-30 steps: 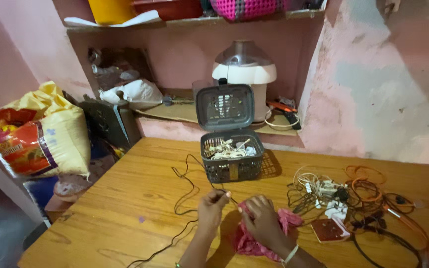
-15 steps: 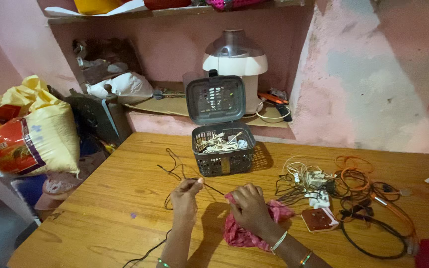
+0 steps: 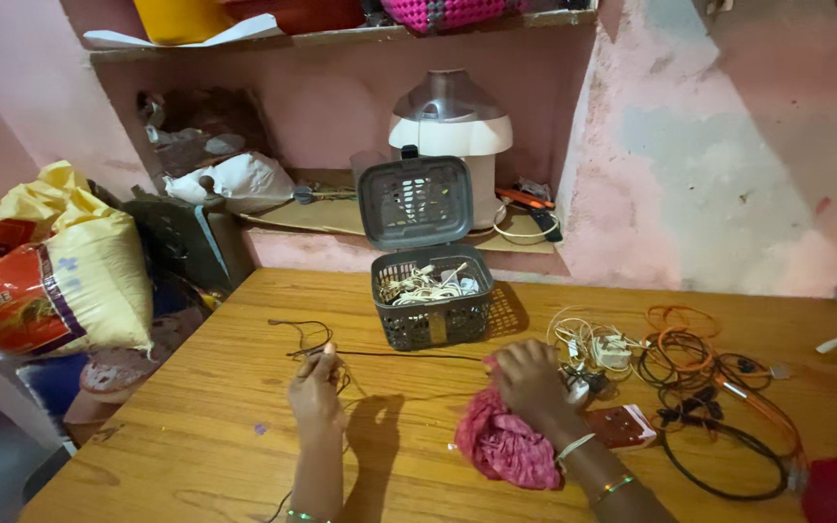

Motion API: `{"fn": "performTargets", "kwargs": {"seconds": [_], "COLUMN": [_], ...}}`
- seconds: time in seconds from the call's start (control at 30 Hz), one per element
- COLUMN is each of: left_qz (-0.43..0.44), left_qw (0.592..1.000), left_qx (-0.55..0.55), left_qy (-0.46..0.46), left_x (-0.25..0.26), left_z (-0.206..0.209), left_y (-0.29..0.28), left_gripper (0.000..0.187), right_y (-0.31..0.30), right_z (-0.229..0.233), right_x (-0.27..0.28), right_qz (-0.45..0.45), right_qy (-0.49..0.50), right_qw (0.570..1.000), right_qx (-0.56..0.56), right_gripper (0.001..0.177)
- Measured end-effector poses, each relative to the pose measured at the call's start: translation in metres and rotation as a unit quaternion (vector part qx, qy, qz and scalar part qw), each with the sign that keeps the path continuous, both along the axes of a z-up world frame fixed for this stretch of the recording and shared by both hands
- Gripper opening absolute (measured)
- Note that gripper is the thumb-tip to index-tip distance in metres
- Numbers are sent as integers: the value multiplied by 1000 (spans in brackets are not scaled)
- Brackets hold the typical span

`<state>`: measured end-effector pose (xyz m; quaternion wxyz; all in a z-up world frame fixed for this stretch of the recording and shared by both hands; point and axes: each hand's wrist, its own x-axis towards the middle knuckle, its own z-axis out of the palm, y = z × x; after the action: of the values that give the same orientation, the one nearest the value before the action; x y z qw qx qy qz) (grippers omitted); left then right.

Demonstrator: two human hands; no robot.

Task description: The person wipes a black wire with a pink cloth on a wooden table. They repeatedly rub the cloth along the wire's length, occasionally repositioning the wire and cloth to continue cleaning.

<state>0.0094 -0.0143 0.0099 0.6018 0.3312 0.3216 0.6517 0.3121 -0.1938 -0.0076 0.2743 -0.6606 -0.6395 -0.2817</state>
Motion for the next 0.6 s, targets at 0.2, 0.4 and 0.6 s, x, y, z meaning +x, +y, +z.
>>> {"fn": "performTargets", "kwargs": {"seconds": [0.2,0.4,0.6], "left_qz": [-19,-26,-78], "left_qw": [998,998,993], "left_qx": [-56,-54,80], "left_qy": [-14,5,21], "left_x": [2,16,36], "left_z": [16,19,1], "left_y": [-12,-25,-45], "left_gripper": [17,25,29], "right_y": [-9,-32,-49], "right_z": [28,83,115], "right_x": [30,5,4], "right_qz": [-82,4,-130], "right_qy": [-66,-26,-82], "right_qw": [993,969,972], "right_qx": [58,248,178], "right_gripper": [27,23,18]}}
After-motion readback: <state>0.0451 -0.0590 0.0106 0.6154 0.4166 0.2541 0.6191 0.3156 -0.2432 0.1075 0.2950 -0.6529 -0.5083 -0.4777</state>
